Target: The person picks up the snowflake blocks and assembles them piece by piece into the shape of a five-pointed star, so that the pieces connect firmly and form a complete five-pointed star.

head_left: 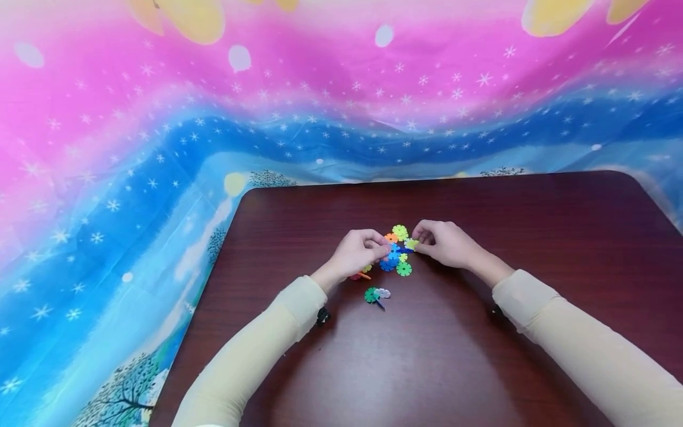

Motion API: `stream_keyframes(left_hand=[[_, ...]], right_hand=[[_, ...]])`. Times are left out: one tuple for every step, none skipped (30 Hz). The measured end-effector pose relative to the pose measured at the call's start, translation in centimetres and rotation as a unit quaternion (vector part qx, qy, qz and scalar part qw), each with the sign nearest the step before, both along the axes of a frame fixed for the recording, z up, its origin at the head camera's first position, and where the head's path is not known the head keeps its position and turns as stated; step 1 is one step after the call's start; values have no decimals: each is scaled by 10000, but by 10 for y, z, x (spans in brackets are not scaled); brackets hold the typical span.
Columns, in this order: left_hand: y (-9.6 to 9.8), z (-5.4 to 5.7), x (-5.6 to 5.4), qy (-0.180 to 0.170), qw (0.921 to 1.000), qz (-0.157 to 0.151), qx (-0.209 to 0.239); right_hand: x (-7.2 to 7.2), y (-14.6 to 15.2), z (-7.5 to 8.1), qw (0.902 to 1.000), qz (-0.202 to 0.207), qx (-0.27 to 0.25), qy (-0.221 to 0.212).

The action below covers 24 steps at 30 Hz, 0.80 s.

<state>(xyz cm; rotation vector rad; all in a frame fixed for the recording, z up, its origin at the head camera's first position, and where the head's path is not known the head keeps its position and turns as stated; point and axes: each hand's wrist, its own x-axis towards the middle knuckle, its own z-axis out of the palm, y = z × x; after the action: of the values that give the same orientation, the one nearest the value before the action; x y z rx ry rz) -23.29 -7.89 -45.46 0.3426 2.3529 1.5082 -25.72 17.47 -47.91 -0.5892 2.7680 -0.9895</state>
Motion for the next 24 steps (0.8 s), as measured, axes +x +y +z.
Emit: stream_keyframes(left_hand=[[0,1,0,41,10000,-34,-58],[1,1,1,75,9999,-64,-105],[1,1,1,110,9998,-106,-145],[1,1,1,142,9996,-138,-178],[2,1,1,169,9995,-163,-194],[2,1,2,196,9994,-189,-207],[2,1,1,220,9993,-209,-206],[2,0,1,241,9992,-235,-196],[3,0,1,257,9992,-260,-182],[3,-1,1,274,9991,-273,-169],[3,-1,0,289,9991,-288,-150],[4,-1,0,306,9989,-313,-141],[4,-1,0,321,9988,-337,-143],[4,-1,0,330,9987,-356,-153],[5,-1,0,340,9986,-371,-168],[5,-1,0,355,9985,-387,-185],[5,-2,0,360,9983,-406,-197],[5,-2,0,364,9982,-423,-205],[6,-2,0,371,9981,-431,-218],[6,-2,1,374,9981,-441,-224],[6,-3,1,379,9980,-455,-227],[7,-2,1,386,9979,-470,-231],[7,-3,1,387,9978,-484,-233],[7,-3,1,393,9977,-495,-233]], right_hand=[[2,2,1,9999,-21,-146,25],[4,3,2,9995,-41,-293,57],[6,4,3,9990,-44,-431,100],[9,6,4,9983,-38,-552,153],[11,6,5,9976,-19,-668,205],[13,7,6,9966,10,-787,252],[15,7,8,9956,50,-887,293],[17,8,9,9946,100,-974,331],[20,8,11,9937,157,-1044,368],[22,8,13,9931,211,-1080,405],[23,8,14,9924,265,-1109,451],[25,7,16,9919,322,-1124,500],[26,7,17,9914,374,-1124,552],[27,7,18,9910,419,-1123,600],[28,7,19,9906,459,-1108,660],[28,7,19,9902,497,-1088,720],[29,7,19,9896,536,-1084,779],[29,7,19,9892,569,-1071,823],[29,8,18,9888,597,-1061,865],[29,8,18,9884,623,-1047,902],[30,9,18,9880,655,-1037,941],[30,9,17,9875,684,-1029,976],[30,10,17,9869,717,-1025,1018],[30,10,18,9861,753,-1026,1069]])
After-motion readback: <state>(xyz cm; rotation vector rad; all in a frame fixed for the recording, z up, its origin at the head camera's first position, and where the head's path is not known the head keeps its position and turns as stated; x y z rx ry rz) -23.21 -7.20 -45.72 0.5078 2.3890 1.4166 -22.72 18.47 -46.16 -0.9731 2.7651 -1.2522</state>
